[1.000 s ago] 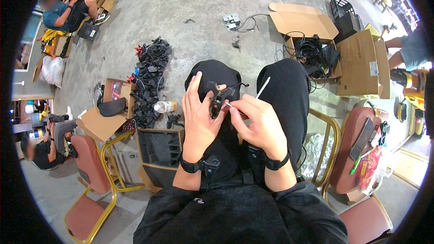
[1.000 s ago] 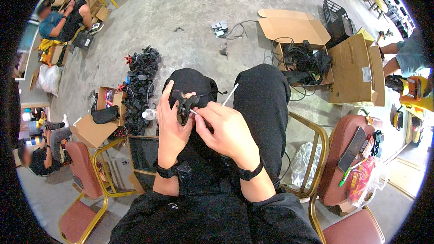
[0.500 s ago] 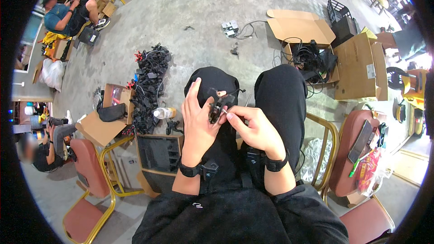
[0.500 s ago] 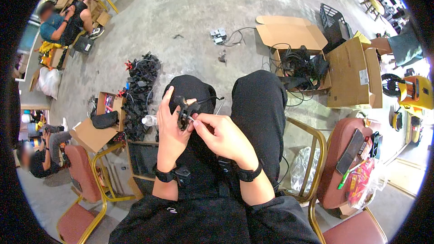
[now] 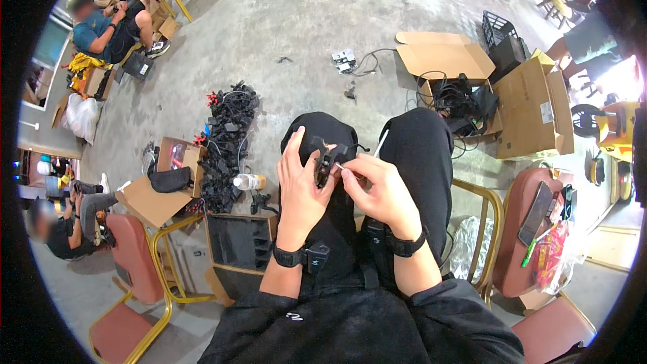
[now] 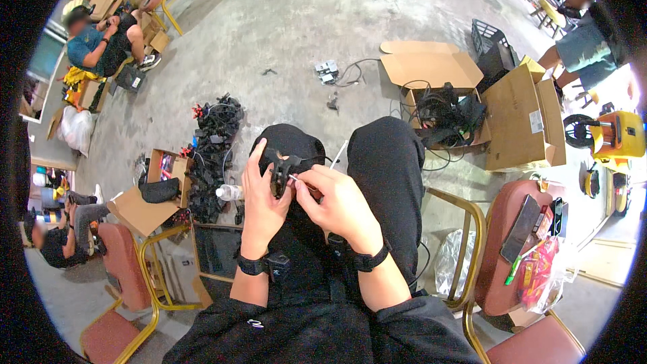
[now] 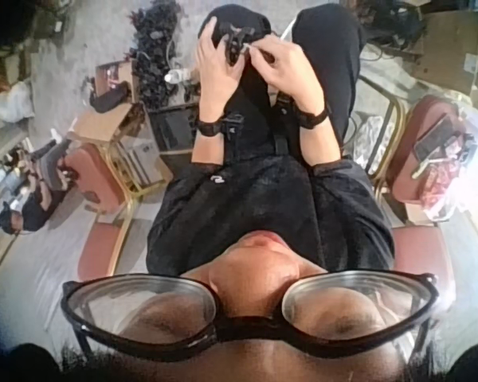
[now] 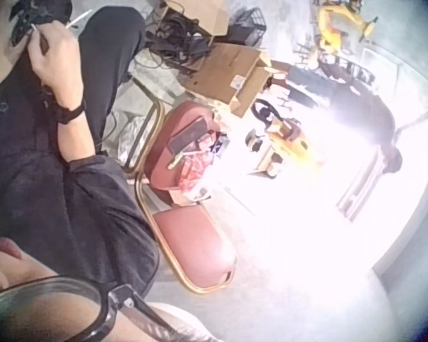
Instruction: Assemble small mechanical or electronic parts using hands and a small pin/tool.
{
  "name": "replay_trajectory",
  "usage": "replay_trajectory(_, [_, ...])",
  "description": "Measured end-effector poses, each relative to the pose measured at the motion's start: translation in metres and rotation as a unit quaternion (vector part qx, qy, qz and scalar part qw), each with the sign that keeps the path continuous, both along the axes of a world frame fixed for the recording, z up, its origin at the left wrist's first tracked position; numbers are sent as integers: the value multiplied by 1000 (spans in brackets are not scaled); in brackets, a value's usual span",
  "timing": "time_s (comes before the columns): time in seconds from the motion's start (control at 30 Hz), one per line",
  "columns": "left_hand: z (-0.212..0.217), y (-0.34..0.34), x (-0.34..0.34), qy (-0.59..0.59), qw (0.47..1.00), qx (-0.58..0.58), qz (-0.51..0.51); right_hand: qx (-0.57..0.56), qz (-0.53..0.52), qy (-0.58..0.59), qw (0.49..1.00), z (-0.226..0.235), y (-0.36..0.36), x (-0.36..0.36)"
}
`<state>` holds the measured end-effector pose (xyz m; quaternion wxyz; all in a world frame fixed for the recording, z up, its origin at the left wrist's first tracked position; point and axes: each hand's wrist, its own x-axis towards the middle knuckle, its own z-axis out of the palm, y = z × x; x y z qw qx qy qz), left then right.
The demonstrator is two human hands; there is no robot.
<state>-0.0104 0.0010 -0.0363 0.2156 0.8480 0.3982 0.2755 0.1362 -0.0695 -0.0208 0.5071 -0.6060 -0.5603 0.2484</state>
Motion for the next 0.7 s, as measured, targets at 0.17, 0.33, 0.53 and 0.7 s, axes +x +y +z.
replay_trajectory(0.17, [0,-2,0,11,999,42,-12,-56,35,84,994,-9,-1,3])
replay_trajectory(0.33, [4,-2,-6,13,998,56,-24,-129,100,216,963,-18,-1,2])
replay_trajectory(0.53, [4,-12,-10,-21,1000,15,-10,-161,185,413,877,-10,-6,4])
replay_trajectory(0.7, [7,-19,-23,-35,999,7,-4,-85,89,159,980,-1,-14,-17])
